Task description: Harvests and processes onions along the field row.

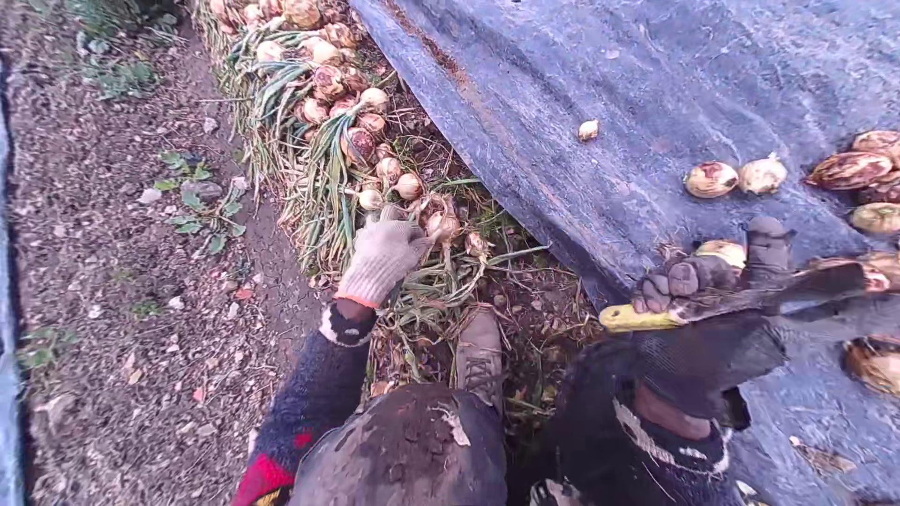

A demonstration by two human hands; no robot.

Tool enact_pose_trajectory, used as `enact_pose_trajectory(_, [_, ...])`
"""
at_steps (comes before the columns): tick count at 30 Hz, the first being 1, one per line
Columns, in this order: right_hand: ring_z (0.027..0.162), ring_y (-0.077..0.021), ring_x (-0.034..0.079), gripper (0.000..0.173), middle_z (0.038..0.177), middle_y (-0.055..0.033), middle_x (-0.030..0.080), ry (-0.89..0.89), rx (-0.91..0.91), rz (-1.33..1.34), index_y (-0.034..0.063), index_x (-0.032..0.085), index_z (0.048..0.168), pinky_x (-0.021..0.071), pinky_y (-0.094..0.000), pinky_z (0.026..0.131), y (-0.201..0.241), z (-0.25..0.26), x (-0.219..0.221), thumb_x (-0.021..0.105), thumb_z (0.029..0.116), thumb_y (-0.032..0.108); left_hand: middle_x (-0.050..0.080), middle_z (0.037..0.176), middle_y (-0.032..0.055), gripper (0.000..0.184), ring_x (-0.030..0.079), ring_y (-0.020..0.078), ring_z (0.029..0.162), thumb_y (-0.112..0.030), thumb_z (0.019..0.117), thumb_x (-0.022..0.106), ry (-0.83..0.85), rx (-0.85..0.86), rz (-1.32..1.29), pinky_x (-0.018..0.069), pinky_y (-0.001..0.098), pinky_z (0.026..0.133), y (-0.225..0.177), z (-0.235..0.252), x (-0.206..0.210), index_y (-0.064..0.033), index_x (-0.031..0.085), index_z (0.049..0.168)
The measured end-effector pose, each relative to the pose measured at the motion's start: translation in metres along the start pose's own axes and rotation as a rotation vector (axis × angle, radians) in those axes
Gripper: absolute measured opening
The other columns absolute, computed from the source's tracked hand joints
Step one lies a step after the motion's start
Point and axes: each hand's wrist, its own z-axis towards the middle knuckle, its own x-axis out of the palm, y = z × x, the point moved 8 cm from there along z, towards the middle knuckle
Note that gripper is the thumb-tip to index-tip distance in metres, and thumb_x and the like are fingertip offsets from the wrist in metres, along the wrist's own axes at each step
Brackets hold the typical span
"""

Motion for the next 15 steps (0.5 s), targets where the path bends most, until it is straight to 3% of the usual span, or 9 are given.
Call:
enact_pose_trajectory(1, [0.061,-0.0167,0.065,0.060,0.085,-0.0048,0.068,-0.035,0.146,-0.034,0.0190,0.054,0.134,0.0571,-0.0310,0.051,-0.029,-0.008,-0.003,0.030,0.1034,0.065,0.060,0.137,0.0184,0.037,0.048,0.0439,0.134,-0.052,0.0917,0.065,0.029,-0.005,0.057,0.0379,0.0722,0.104,-0.012,-0.010,0.013,-0.0219,0.077,0.109])
enact_pose_trajectory(2, [0.057,-0.0153,0.063,0.055,0.080,-0.0052,0.067,-0.107,0.339,-0.080,0.0153,0.056,0.121,0.0552,-0.0288,0.047,-0.059,-0.018,-0.005,0.026,0.1065,0.060,0.060,0.136,0.0172,0.040,0.050,0.0427,0.132,-0.055,0.0920,0.062,0.011,0.010,0.055,0.0394,0.0694,0.104,-0.028,-0.019,0.027,-0.0227,0.075,0.112])
enact_pose_trajectory(3, [0.054,-0.0144,0.061,0.053,0.076,-0.0052,0.065,-0.158,0.551,-0.172,0.0125,0.056,0.115,0.0539,-0.0285,0.045,-0.087,-0.026,-0.008,0.027,0.1083,0.056,0.065,0.130,0.0127,0.048,0.059,0.0369,0.123,-0.061,0.0932,0.058,0.012,0.007,0.004,0.0482,0.0633,0.099,-0.042,-0.023,0.042,-0.0246,0.072,0.120])
enact_pose_trajectory(5, [0.062,-0.0159,0.063,0.043,0.084,-0.0065,0.065,-0.099,0.825,-0.438,0.0111,0.057,0.130,0.0565,-0.0332,0.052,-0.127,-0.046,-0.015,0.042,0.1086,0.045,0.071,0.122,0.0109,0.076,0.069,0.0333,0.107,-0.079,0.0877,0.050,0.117,-0.066,-0.118,0.0563,0.0610,0.087,-0.058,-0.024,0.078,-0.0262,0.059,0.141])
enact_pose_trajectory(7, [0.064,-0.0197,0.065,0.047,0.092,-0.0100,0.068,0.029,0.897,-0.699,0.0120,0.055,0.138,0.0583,-0.0389,0.055,-0.144,-0.057,-0.015,0.063,0.1002,0.039,0.066,0.126,0.0215,0.097,0.069,0.0425,0.101,-0.086,0.0822,0.050,0.175,-0.140,-0.113,0.0561,0.0654,0.082,-0.066,-0.010,0.111,-0.0212,0.045,0.154])
enact_pose_trajectory(9, [0.063,-0.0236,0.066,0.054,0.097,-0.0140,0.069,0.072,0.828,-0.813,0.0120,0.056,0.139,0.0591,-0.0437,0.055,-0.145,-0.060,-0.012,0.073,0.0934,0.034,0.060,0.133,0.0266,0.090,0.068,0.0467,0.101,-0.074,0.0865,0.057,0.161,-0.184,-0.108,0.0554,0.0672,0.081,-0.072,0.007,0.133,-0.0178,0.044,0.155])
enact_pose_trajectory(11, [0.070,-0.0208,0.067,0.051,0.103,-0.0128,0.070,0.070,0.699,-0.879,0.0109,0.058,0.138,0.0595,-0.0411,0.058,-0.139,-0.055,-0.009,0.074,0.0931,0.029,0.057,0.138,0.0244,0.070,0.069,0.0440,0.102,-0.051,0.0886,0.066,0.116,-0.158,-0.145,0.0575,0.0644,0.079,-0.077,0.017,0.140,-0.0216,0.051,0.149])
enact_pose_trajectory(13, [0.098,-0.0151,0.069,0.054,0.125,-0.0095,0.068,0.117,0.592,-1.022,0.0125,0.054,0.145,0.0599,-0.0379,0.082,-0.133,-0.049,-0.009,0.069,0.0969,0.030,0.056,0.141,0.0156,0.066,0.067,0.0339,0.111,-0.031,0.0828,0.075,0.039,-0.057,-0.335,0.0597,0.0561,0.086,-0.078,0.016,0.138,-0.0259,0.055,0.146])
enact_pose_trajectory(15, [0.132,-0.0178,0.057,0.060,0.147,-0.0100,0.057,0.208,0.530,-1.181,0.0121,0.047,0.153,0.0450,-0.0426,0.113,-0.132,-0.046,-0.007,0.064,0.1001,0.034,0.059,0.144,0.0067,0.072,0.062,0.0206,0.125,-0.015,0.0774,0.078,-0.028,0.050,-0.739,0.0562,0.0456,0.102,-0.071,0.004,0.122,-0.0191,0.056,0.146])
